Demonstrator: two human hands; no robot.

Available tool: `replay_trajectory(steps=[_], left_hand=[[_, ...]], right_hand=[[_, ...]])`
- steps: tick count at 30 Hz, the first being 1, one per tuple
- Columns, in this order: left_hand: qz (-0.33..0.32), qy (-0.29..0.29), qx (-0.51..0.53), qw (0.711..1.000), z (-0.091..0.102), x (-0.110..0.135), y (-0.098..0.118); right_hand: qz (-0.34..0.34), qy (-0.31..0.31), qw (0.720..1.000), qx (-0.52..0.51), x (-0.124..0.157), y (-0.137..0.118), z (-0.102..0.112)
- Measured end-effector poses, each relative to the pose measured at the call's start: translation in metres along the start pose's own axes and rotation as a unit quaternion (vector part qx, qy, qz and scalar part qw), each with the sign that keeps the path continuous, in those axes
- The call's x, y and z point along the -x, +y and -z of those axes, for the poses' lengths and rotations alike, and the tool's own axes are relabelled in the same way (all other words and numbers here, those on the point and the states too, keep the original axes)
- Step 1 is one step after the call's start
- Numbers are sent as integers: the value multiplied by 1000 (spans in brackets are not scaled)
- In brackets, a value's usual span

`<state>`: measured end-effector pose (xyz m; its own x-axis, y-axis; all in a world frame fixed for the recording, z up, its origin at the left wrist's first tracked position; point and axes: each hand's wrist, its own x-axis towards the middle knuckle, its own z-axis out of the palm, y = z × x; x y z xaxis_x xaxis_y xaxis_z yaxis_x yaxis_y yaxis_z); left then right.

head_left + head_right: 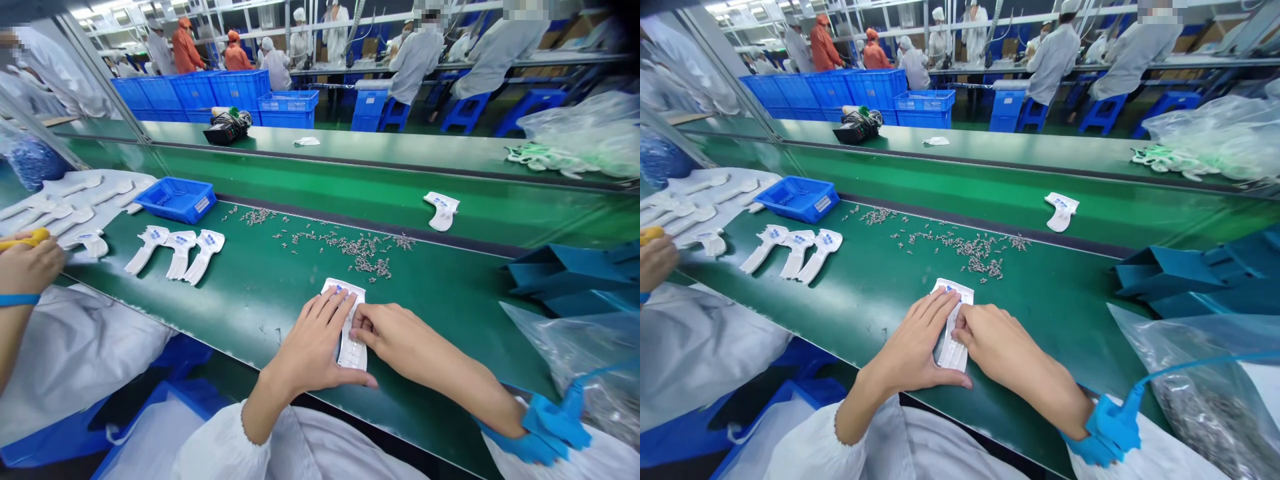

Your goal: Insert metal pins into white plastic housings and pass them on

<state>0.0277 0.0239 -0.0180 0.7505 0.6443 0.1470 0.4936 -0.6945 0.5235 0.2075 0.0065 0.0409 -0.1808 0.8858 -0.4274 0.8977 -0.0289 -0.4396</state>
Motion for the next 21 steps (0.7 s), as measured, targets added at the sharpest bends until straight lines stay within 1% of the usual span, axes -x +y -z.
replay_trajectory(steps=[5,9,15,17,18,21], left_hand=[[-7,13,4,1000,-1,0,0],[-12,22,0,1000,-2,0,-1],[-8,17,1,1000,-3,1,-1],[-4,13,-1,1000,-2,1,0],[-2,12,-1,1000,-2,1,0],[-2,14,3,1000,-2,1,0]], right_hand=[[-32,20,999,35,2,-6,-3],[-13,30,999,31,4,-5,-8],[11,70,997,21,7,1,-14],[41,91,995,19,10,5,-16],[67,107,992,26,12,8,-17],[148,147,974,86,21,17,-25]])
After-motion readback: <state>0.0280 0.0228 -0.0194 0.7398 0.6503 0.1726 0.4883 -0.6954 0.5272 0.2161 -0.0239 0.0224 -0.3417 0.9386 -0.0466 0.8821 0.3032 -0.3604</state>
